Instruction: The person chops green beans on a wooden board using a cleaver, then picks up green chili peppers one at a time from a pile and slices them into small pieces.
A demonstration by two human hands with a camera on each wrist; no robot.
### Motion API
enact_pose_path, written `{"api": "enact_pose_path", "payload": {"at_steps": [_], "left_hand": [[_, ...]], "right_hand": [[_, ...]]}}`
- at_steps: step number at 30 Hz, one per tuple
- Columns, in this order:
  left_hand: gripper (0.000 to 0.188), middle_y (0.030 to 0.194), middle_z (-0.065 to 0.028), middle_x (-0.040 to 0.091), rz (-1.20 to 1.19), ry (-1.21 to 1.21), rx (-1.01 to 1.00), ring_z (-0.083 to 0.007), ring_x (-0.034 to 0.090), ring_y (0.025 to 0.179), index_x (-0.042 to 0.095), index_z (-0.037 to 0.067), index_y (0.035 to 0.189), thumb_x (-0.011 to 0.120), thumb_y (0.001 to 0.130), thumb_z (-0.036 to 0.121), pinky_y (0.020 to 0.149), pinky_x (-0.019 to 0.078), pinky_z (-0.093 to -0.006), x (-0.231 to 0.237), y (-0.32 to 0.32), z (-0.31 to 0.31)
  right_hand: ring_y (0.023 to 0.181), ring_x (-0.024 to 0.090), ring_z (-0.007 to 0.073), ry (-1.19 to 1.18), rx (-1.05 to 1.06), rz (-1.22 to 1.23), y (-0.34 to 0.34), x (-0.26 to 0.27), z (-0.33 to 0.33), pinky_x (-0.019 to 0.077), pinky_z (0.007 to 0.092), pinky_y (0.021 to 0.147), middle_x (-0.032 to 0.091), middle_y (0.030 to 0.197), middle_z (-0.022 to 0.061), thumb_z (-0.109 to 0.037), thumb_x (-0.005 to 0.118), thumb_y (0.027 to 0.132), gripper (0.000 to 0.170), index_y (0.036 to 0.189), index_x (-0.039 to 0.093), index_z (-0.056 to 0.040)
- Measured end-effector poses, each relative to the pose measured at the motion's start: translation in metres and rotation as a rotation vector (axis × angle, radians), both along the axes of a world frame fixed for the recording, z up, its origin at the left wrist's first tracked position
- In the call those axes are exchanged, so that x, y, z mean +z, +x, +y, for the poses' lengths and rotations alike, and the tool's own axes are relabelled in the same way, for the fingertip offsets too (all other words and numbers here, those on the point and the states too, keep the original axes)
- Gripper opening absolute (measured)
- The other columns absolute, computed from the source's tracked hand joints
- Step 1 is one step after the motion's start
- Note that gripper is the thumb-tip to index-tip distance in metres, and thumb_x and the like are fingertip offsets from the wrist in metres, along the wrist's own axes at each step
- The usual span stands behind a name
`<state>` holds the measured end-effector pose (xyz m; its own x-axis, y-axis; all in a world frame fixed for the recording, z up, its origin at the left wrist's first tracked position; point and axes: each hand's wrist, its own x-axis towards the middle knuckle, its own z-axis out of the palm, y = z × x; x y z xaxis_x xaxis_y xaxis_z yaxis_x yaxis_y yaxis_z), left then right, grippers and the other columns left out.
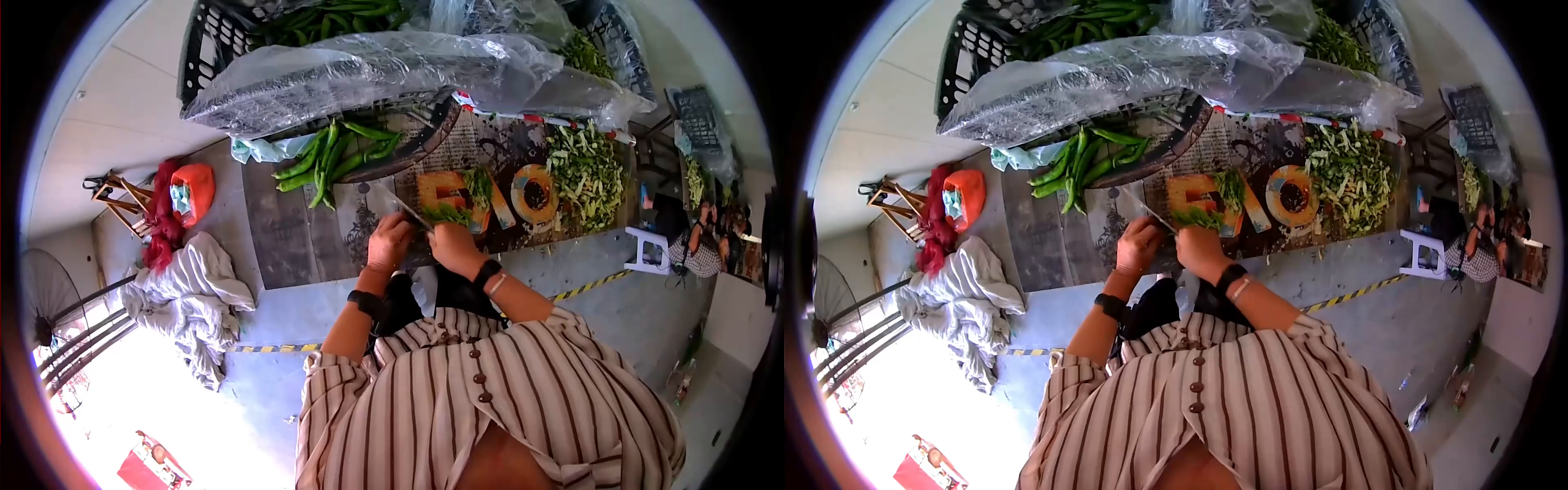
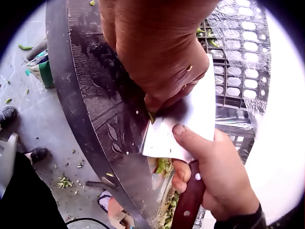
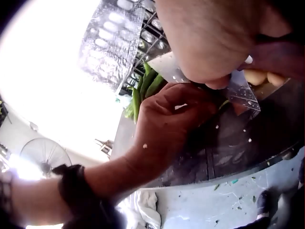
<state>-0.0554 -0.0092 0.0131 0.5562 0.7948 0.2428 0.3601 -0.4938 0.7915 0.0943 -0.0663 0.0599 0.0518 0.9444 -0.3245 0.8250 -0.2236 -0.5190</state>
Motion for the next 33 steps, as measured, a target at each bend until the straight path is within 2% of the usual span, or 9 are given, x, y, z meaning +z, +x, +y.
{"api": "enact_pose_path", "payload": {"at_steps": [1, 8, 10, 20, 22, 28, 30, 33], "left_hand": [[0.009, 0.088, -0.0063, 0.059, 0.005, 0.001, -0.008, -0.0280, 0.058, 0.081, 0.061, 0.007, 0.077, 0.062, 0.068, 0.005, 0.068, 0.0481, -0.0339, -0.001, -0.001, -0.004], [0.008, 0.091, -0.0064, 0.059, 0.022, 0.034, 0.052, -0.0273, 0.058, 0.083, 0.061, 0.006, 0.077, 0.063, 0.069, 0.005, 0.070, 0.0481, -0.0336, -0.009, 0.001, -0.003], [0.008, 0.093, -0.0069, 0.059, 0.050, 0.019, 0.016, -0.0277, 0.058, 0.085, 0.061, 0.006, 0.078, 0.062, 0.070, 0.005, 0.071, 0.0479, -0.0338, -0.011, -0.001, -0.005], [0.010, 0.092, -0.0074, 0.059, 0.015, 0.032, 0.028, -0.0282, 0.057, 0.084, 0.061, 0.005, 0.078, 0.063, 0.068, 0.004, 0.072, 0.0472, -0.0339, -0.006, 0.000, -0.005], [0.011, 0.093, -0.0069, 0.059, 0.007, 0.029, 0.034, -0.0277, 0.058, 0.084, 0.061, 0.005, 0.078, 0.064, 0.068, 0.004, 0.072, 0.0474, -0.0338, -0.005, 0.001, -0.005], [0.014, 0.093, -0.0066, 0.059, 0.010, 0.012, 0.055, -0.0272, 0.058, 0.085, 0.062, 0.006, 0.080, 0.065, 0.067, 0.004, 0.072, 0.0480, -0.0335, -0.004, 0.002, -0.006], [0.013, 0.093, -0.0066, 0.059, 0.018, 0.007, 0.059, -0.0271, 0.058, 0.085, 0.062, 0.006, 0.079, 0.065, 0.067, 0.004, 0.072, 0.0480, -0.0333, -0.005, 0.002, -0.006], [0.013, 0.094, -0.0067, 0.059, 0.018, -0.003, 0.067, -0.0272, 0.058, 0.086, 0.062, 0.006, 0.079, 0.064, 0.067, 0.004, 0.073, 0.0477, -0.0335, -0.006, 0.001, -0.008]], "right_hand": [[0.061, 0.058, 0.0376, 0.025, -0.026, -0.021, -0.002, -0.011, 0.001, 0.0465, 0.0444, 0.057, 0.057, 0.063, 0.0201, -0.017, 0.056, 0.077, 0.021, 0.067, 0.061, 0.0004], [0.063, 0.058, 0.0377, 0.120, -0.036, -0.004, 0.002, -0.010, 0.006, 0.0465, 0.0447, 0.058, 0.058, 0.067, 0.0203, -0.016, 0.056, 0.077, 0.021, 0.067, 0.060, 0.0015], [0.068, 0.056, 0.0394, 0.028, -0.007, 0.034, 0.002, 0.000, -0.001, 0.0442, 0.0457, 0.062, 0.057, 0.070, 0.0224, -0.016, 0.055, 0.080, 0.023, 0.070, 0.057, 0.0043], [0.067, 0.056, 0.0396, -0.070, -0.005, 0.041, 0.004, -0.003, -0.004, 0.0440, 0.0455, 0.061, 0.057, 0.070, 0.0217, -0.017, 0.055, 0.080, 0.023, 0.069, 0.058, 0.0033], [0.063, 0.057, 0.0385, 0.069, -0.051, -0.014, -0.003, -0.012, 0.006, 0.0458, 0.0452, 0.058, 0.057, 0.066, 0.0212, -0.015, 0.056, 0.076, 0.021, 0.065, 0.059, 0.0024], [0.066, 0.055, 0.0396, 0.285, -0.071, 0.023, -0.003, -0.023, 0.025, 0.0428, 0.0460, 0.058, 0.055, 0.067, 0.0217, -0.017, 0.058, 0.078, 0.025, 0.063, 0.054, 0.0020], [0.066, 0.055, 0.0400, 0.273, -0.089, 0.035, 0.004, -0.018, 0.016, 0.0429, 0.0458, 0.058, 0.055, 0.066, 0.0222, -0.017, 0.058, 0.077, 0.023, 0.064, 0.054, 0.0025], [0.064, 0.055, 0.0382, 0.058, -0.026, 0.003, 0.009, 0.003, 0.004, 0.0435, 0.0458, 0.059, 0.055, 0.066, 0.0205, -0.018, 0.056, 0.080, 0.024, 0.067, 0.057, 0.0016]]}}
